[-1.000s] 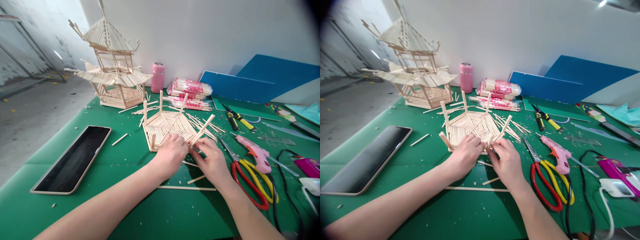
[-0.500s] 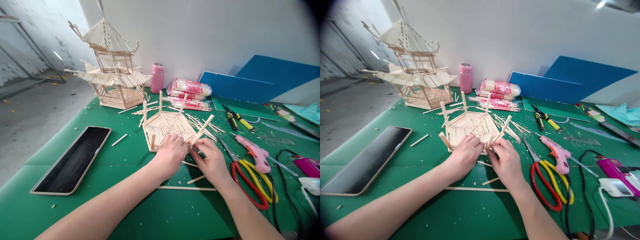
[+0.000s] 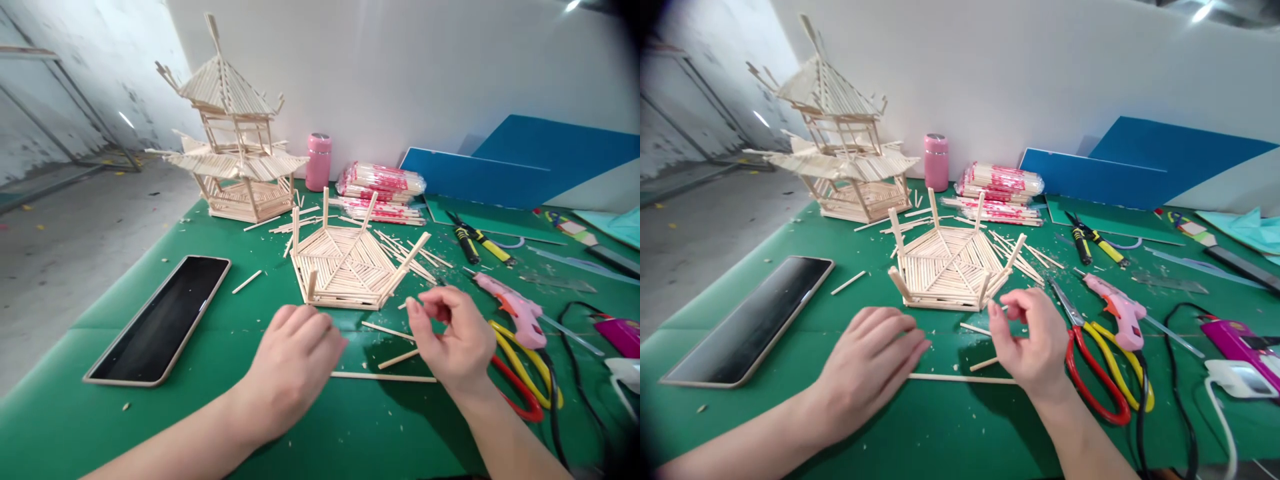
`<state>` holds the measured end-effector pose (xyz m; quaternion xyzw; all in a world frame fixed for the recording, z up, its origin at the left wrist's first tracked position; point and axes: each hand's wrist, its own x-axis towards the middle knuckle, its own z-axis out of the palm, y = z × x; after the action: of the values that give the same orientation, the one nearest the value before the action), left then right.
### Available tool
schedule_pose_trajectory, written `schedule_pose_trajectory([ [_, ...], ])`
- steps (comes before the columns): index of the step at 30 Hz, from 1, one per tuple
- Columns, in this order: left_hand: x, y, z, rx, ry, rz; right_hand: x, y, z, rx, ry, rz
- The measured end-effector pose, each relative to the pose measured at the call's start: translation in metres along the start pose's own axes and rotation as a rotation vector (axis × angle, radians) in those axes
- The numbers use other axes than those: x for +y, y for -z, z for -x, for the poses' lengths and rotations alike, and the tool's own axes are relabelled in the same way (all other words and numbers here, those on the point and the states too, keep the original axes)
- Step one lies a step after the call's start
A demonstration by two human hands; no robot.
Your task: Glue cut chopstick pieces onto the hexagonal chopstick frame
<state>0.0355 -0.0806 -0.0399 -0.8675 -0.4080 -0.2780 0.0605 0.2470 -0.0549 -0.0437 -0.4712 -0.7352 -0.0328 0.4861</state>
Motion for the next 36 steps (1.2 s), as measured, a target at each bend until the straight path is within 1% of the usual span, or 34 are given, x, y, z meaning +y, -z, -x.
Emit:
schedule_pose_trajectory([
  [1,-0.007,0.003,0.004,0.013,0.09,0.011,-0.007,-0.001,-0.001,-0.043,0.077,-0.029],
  [3,-0.021,0.006,0.007,0.015,0.287,0.027,-0.022,-0.008,-0.006,-0.179,0.195,-0.077],
  [4,-0.027,0.007,0.006,0.012,0.369,0.04,-0.029,-0.014,-0.009,-0.236,0.222,-0.077],
  [5,-0.032,0.007,0.003,-0.016,0.432,0.062,-0.035,-0.021,-0.012,-0.279,0.233,-0.06],
  [7,-0.039,0.006,-0.005,-0.078,0.502,0.122,-0.044,-0.035,-0.019,-0.347,0.224,0.014],
  [10,-0.042,0.002,-0.017,-0.155,0.496,0.229,-0.05,-0.052,-0.026,-0.435,0.185,0.131],
  [13,-0.042,-0.003,-0.023,-0.15,0.461,0.303,-0.048,-0.058,-0.028,-0.506,0.166,0.193],
  [15,-0.043,-0.005,-0.024,-0.14,0.458,0.321,-0.046,-0.06,-0.027,-0.526,0.168,0.213],
  [23,-0.045,-0.007,-0.023,-0.161,0.452,0.329,-0.04,-0.062,-0.025,-0.543,0.163,0.205],
  [36,-0.045,-0.007,-0.023,-0.184,0.444,0.33,-0.038,-0.063,-0.025,-0.539,0.179,0.171],
])
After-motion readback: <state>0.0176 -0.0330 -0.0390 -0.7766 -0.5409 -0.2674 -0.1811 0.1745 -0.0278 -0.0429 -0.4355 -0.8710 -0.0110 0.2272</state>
